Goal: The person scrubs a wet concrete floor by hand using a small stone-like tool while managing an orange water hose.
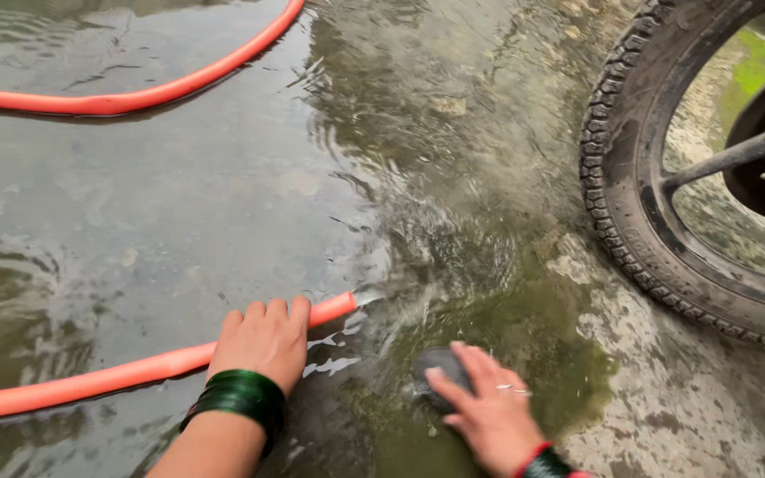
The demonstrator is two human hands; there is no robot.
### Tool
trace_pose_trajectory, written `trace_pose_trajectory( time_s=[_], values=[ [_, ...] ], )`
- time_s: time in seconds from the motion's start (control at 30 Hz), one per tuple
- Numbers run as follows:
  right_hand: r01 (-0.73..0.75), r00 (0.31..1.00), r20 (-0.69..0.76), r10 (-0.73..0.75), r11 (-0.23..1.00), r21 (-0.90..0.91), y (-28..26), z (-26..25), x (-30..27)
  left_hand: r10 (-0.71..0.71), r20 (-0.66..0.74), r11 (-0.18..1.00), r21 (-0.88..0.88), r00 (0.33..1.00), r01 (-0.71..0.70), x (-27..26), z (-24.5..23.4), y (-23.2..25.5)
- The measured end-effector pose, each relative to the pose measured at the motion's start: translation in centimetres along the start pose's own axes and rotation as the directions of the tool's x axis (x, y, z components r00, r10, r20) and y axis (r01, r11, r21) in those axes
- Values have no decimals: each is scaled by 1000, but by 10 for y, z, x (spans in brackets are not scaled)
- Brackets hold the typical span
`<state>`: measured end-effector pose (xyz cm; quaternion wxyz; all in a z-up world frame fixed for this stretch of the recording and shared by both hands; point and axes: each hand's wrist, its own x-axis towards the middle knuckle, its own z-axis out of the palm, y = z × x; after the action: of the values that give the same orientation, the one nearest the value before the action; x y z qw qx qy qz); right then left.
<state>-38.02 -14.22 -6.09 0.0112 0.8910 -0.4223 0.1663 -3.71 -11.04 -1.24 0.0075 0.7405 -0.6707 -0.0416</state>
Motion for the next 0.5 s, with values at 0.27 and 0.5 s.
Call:
trace_pose_trajectory(
  time_s=[0.27,0.5],
  values=[
    [-599,754,73,653,728,-335,107,-1,85,153,-164,986,86,974,-140,0,-5,5],
    [-74,977,194,94,992,-106,-28,38,101,49,-12,998,50,999,-48,4,-40,-8]
  ],
)
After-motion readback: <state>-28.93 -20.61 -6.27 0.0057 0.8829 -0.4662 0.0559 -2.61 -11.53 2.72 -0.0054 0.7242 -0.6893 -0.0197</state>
